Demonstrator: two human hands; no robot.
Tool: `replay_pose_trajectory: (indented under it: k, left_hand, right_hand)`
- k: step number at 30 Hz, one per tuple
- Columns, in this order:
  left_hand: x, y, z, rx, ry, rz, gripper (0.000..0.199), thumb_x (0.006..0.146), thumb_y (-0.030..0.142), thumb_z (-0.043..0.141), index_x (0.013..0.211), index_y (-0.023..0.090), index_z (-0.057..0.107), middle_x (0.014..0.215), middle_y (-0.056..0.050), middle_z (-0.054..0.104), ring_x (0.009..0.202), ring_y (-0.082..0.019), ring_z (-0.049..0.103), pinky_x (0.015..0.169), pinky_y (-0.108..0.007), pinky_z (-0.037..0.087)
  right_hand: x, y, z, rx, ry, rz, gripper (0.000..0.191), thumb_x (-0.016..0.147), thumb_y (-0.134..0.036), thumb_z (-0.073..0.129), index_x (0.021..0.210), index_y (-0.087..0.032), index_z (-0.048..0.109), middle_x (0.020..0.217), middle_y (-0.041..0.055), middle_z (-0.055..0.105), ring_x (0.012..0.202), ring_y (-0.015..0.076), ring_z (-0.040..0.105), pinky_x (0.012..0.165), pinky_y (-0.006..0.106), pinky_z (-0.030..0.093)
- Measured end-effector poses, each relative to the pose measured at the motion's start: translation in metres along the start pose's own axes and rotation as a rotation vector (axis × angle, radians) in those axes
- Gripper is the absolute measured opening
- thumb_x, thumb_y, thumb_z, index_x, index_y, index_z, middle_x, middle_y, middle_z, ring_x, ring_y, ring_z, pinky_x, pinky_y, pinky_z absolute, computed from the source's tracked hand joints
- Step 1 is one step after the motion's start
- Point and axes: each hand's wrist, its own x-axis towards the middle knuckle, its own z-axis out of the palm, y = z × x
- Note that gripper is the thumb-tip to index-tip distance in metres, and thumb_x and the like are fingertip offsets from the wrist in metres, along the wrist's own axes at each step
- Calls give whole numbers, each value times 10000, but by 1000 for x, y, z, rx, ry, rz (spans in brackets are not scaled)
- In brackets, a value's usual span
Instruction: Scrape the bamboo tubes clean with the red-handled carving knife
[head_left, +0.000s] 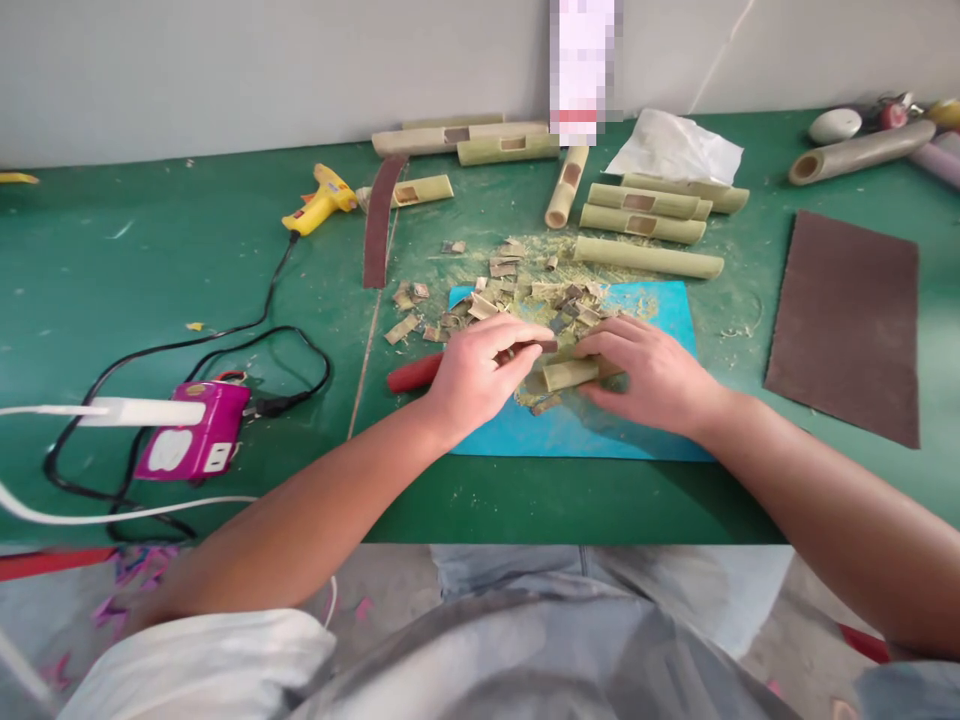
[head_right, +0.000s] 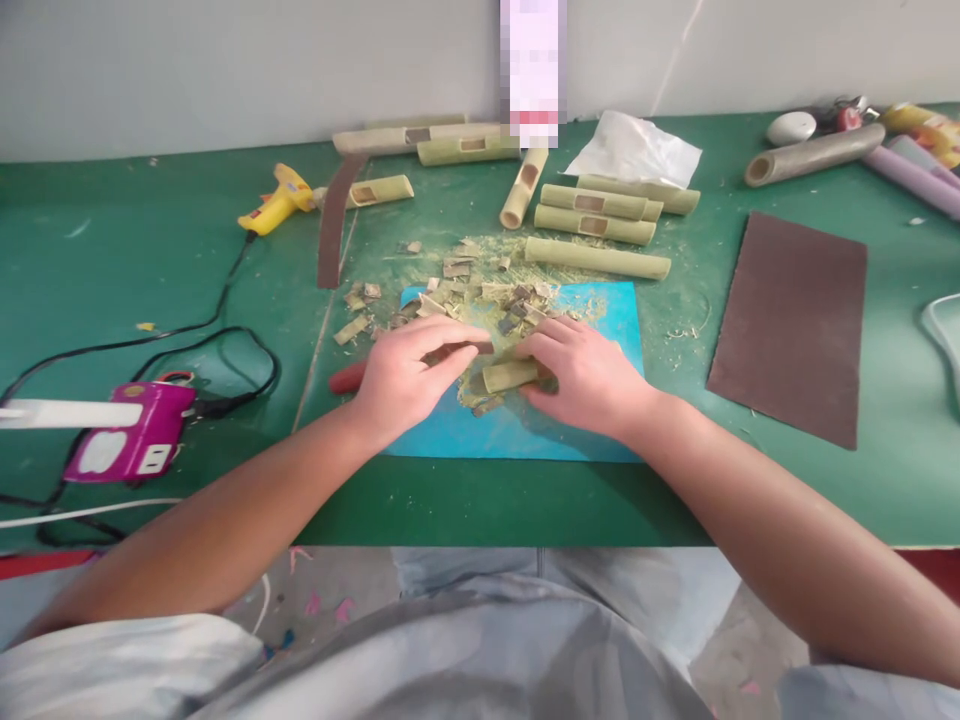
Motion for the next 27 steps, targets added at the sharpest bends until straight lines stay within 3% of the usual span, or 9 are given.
replay_pose_trajectory:
  k: [3,7,12,18,20,24,27]
  left_hand:
    - [0,3,-3,-7,-66,1,106,867,134,617,901,167,712,893,-32,735,813,-132,684,735,-229,553]
    - [-2,5,-5,-31,-150,-5,100,851,118,610,898,162,687,890,-35,732,778,-126,679,687,-212,542]
    - [-2,2,-5,-24,-255,127,162,840,53,567,901,171,659,926,-49,711,878,-144,674,827,-267,548]
    - [0,-2,-10,35,-345,274,171,889,73,531,940,181,653,1028,-64,693,963,-144,664,879,-267,540]
    - [0,-2,-11,77,-312,262,163,890,81,538,943,182,655,986,-52,702,912,-137,670,840,-253,541]
    - [-1,2,-7,167,-114,178,157,867,69,563,940,169,659,865,-35,704,769,-124,659,714,-231,527]
    - [-2,4,-3,227,-39,193,151,872,65,550,934,163,647,847,-38,687,753,-126,642,692,-237,524]
  right_hand:
    - [0,0,2,52,0,11,224,765,-268,658,985,-228,644,982,72,681,934,245,607,792,384,486]
    - [-1,1,2,53,-1,-21,200,772,-300,670,954,-218,658,969,73,689,923,238,620,776,371,487]
    - [-2,2,0,44,-12,-32,201,781,-338,673,941,-217,658,974,69,689,918,229,617,759,357,478]
    - [-2,2,1,60,-13,-6,190,776,-326,677,935,-226,648,959,61,686,911,226,613,763,358,472]
    - [-3,2,1,60,1,8,184,771,-320,681,927,-230,643,959,61,684,913,231,612,777,368,475]
    - [-5,3,1,37,75,80,158,781,-320,678,905,-234,629,936,61,674,885,235,612,784,384,481]
    - [-6,2,2,3,118,110,139,794,-311,667,903,-234,627,923,68,672,875,242,617,757,385,485]
